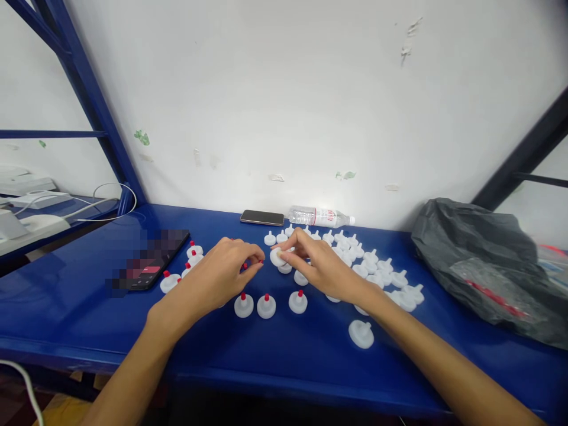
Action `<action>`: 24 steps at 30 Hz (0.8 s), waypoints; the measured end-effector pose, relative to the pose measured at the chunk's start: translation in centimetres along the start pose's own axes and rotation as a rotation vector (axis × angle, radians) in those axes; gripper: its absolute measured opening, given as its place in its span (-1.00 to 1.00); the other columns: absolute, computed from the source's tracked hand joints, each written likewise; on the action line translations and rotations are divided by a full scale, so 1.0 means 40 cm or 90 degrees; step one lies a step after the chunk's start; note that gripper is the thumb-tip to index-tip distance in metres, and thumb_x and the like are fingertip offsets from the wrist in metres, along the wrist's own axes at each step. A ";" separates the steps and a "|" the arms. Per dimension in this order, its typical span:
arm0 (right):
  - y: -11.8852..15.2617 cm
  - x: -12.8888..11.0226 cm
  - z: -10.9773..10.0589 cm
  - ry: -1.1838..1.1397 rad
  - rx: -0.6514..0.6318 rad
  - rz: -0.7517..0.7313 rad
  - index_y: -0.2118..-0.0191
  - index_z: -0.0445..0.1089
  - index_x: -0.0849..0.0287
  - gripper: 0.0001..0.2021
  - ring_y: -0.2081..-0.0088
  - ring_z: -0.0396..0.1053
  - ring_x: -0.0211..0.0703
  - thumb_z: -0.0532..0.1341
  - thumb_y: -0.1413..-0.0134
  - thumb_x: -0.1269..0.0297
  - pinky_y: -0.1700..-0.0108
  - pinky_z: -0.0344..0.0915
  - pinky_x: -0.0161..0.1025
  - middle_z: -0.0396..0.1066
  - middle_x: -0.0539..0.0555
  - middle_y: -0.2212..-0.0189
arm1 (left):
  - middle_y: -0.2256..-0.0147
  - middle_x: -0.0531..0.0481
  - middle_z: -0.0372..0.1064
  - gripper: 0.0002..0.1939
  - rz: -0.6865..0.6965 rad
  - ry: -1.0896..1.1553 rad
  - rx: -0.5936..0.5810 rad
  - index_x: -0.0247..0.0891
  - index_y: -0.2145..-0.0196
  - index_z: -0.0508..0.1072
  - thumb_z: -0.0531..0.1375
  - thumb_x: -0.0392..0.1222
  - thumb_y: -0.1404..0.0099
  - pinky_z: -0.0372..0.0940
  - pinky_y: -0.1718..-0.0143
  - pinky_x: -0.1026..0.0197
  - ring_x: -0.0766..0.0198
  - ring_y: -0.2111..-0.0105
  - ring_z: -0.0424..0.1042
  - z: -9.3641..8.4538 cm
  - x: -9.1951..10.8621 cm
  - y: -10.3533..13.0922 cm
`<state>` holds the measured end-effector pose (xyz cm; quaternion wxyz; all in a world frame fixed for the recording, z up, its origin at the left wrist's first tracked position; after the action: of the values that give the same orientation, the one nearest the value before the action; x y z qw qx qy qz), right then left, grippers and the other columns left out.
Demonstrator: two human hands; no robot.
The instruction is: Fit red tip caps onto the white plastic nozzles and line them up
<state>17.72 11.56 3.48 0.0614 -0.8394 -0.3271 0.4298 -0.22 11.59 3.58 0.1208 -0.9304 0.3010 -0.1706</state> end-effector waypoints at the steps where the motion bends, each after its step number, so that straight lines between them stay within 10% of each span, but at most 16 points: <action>1: 0.000 -0.001 0.000 -0.015 0.004 0.004 0.12 0.29 0.06 -0.85 0.25 0.53 -0.16 0.12 -0.44 0.12 0.27 0.36 -0.23 0.56 0.05 0.17 | 0.15 0.00 0.57 -0.77 0.010 0.002 0.016 -0.11 0.10 0.55 0.10 -0.11 -0.47 0.27 0.07 0.08 0.11 0.17 0.47 -0.006 0.007 0.001; 24: 0.006 -0.010 -0.008 0.072 0.067 -0.040 -0.10 0.33 -0.02 -0.54 0.36 0.48 -0.22 0.40 -0.15 0.03 0.29 0.40 -0.25 0.57 -0.03 0.28 | 0.24 0.12 0.63 -0.86 0.049 0.133 0.170 -0.11 0.20 0.58 0.22 -0.08 -0.43 0.29 0.17 0.17 0.22 0.28 0.53 -0.047 0.056 0.004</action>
<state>17.92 11.19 3.88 0.1373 -0.8473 -0.3264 0.3958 0.67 9.87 5.77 0.2181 -0.8709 0.3222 -0.3001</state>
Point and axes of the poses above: each hand's wrist, its own y-axis away from the middle knuckle, its own z-axis out of the palm, x = y × z, the point moved 6 cm from there along -y, towards the middle knuckle
